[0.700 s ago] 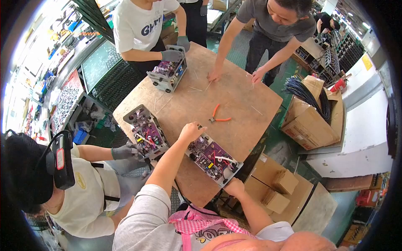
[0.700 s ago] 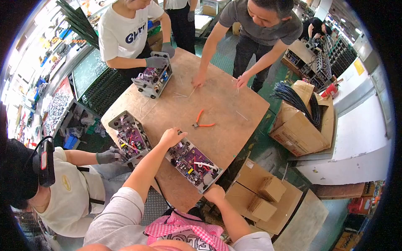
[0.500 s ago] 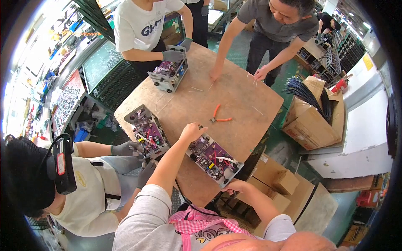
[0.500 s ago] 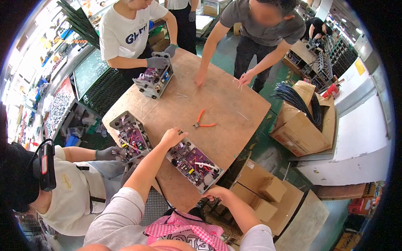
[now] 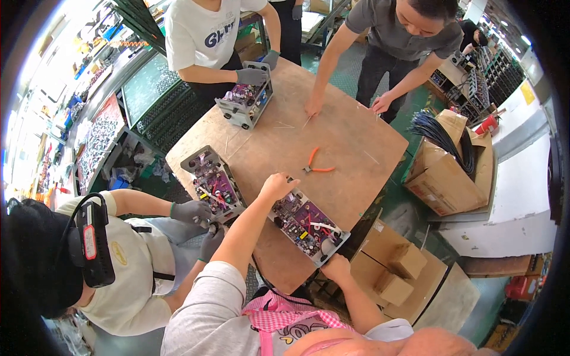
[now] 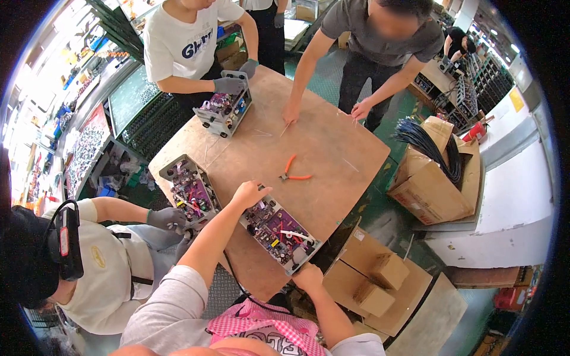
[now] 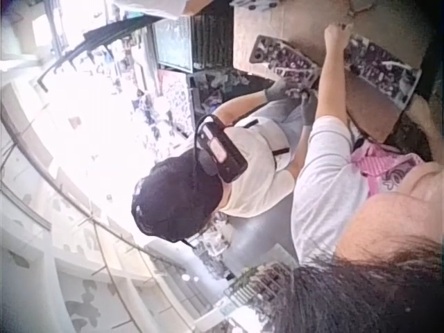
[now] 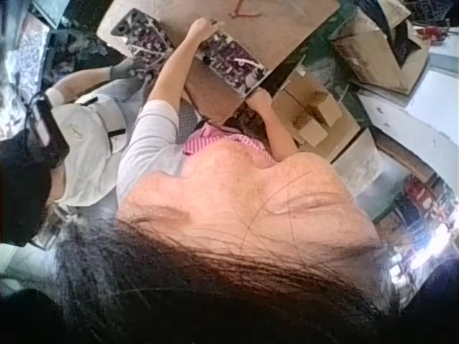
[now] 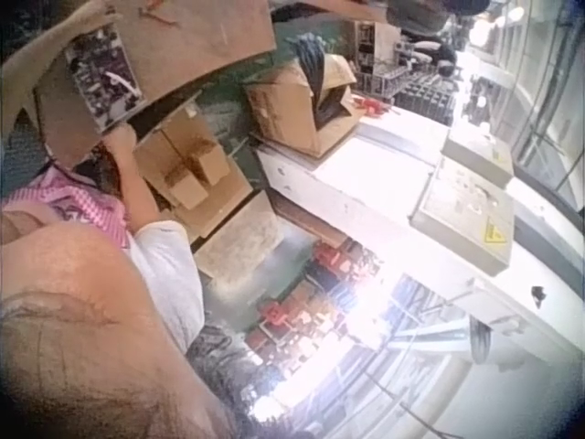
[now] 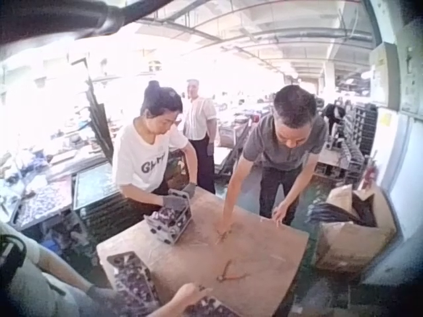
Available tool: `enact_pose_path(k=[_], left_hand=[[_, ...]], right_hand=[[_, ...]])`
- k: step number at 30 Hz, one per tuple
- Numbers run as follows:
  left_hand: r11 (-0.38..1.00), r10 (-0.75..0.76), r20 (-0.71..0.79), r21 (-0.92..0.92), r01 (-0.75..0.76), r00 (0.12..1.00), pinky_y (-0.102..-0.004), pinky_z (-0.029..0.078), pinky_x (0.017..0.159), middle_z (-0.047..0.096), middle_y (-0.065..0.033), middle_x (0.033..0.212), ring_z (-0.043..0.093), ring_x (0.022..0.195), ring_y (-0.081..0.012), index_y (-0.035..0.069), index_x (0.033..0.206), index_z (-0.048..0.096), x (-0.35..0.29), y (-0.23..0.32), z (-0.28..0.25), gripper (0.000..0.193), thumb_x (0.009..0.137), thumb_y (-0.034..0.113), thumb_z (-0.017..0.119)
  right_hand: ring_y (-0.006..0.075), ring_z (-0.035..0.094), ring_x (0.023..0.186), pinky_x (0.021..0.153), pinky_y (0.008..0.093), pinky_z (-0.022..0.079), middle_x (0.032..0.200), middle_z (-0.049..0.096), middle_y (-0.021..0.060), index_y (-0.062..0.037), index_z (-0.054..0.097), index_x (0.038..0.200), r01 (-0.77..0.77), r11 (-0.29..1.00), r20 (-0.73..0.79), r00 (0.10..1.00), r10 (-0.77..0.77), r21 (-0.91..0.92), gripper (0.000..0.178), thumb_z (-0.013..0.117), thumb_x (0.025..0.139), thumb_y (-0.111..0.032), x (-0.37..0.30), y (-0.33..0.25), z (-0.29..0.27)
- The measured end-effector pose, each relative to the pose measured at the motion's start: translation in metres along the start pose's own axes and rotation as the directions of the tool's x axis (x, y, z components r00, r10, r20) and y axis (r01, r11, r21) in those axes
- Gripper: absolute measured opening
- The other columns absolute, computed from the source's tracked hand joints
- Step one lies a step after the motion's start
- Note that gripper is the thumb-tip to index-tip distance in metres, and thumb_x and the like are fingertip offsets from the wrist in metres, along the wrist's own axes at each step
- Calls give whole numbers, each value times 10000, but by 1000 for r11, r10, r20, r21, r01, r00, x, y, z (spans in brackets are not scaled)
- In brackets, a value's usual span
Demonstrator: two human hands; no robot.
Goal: The recorder and colleagues assemble electronic circuit boards into metal chassis and connect internal wiring.
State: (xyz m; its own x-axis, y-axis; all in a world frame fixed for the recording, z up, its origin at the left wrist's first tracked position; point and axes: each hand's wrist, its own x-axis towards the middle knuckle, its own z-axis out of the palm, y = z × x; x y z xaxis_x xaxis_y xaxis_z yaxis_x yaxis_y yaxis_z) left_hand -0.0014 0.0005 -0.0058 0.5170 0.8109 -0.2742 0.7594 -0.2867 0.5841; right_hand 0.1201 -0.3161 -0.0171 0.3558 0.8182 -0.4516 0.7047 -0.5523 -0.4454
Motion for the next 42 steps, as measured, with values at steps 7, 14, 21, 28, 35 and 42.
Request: enact_pose_path(k=[7, 14, 21, 28, 35, 42], left_hand=[[999, -12, 9, 39, 12, 1000, -434, 483, 899, 659, -234, 1041, 621, 1009, -375, -3, 1075, 661, 10, 9, 1, 595, 800, 522, 606], [999, 48, -13, -1, -48, 999, -444, 482, 877, 654, -256, 997, 619, 980, -398, 0, 1028, 672, 7, 4, -1, 570, 816, 524, 600], [934, 134, 143, 313, -173, 981, -459, 504, 820, 642, -213, 1032, 629, 918, -386, 53, 1088, 650, -6, -17, 8, 451, 916, 437, 487], [982, 79, 47, 171, -85, 996, -453, 470, 885, 649, -249, 1055, 612, 1021, -392, 52, 1130, 652, 31, -27, 7, 653, 827, 619, 539], [983, 107, 8, 146, -107, 994, -448, 472, 882, 667, -238, 1016, 619, 1007, -396, 54, 1159, 642, 28, -29, 8, 695, 800, 642, 554], [986, 39, 72, 158, -50, 997, -448, 479, 858, 667, -245, 994, 627, 980, -395, 64, 1117, 660, 25, -17, 12, 658, 826, 638, 519]], right_hand=[[126, 609, 615, 594, 326, 494, 716, 647, 42, -49, 664, 875, -510, 755, 846, 523, -110, 413, 344, 740, 741, -357, 55, 55, 16], [366, 671, 747, 652, 450, 541, 783, 683, 182, -55, 698, 815, -40, 992, -118, 993, 25, -122, 407, 667, 725, -451, -11, -21, -17], [393, 652, 901, 792, 456, 522, 974, 662, 246, -29, 671, 981, 40, 986, 231, 970, -77, 160, 434, 652, 731, -382, 12, 37, 36], [125, 504, 567, 503, 316, 411, 669, 575, 19, -62, 693, 891, -406, 778, 750, 650, -122, 479, 217, 738, 765, -232, 50, 49, 32], [397, 645, 741, 655, 485, 512, 771, 650, 227, -49, 682, 883, -98, 960, -146, 979, 139, 262, 302, 711, 688, -278, -15, -3, 7], [389, 649, 748, 680, 460, 533, 811, 669, 199, -38, 649, 813, 21, 999, -145, 989, -17, 27, 303, 712, 690, -308, -8, 0, -11]])
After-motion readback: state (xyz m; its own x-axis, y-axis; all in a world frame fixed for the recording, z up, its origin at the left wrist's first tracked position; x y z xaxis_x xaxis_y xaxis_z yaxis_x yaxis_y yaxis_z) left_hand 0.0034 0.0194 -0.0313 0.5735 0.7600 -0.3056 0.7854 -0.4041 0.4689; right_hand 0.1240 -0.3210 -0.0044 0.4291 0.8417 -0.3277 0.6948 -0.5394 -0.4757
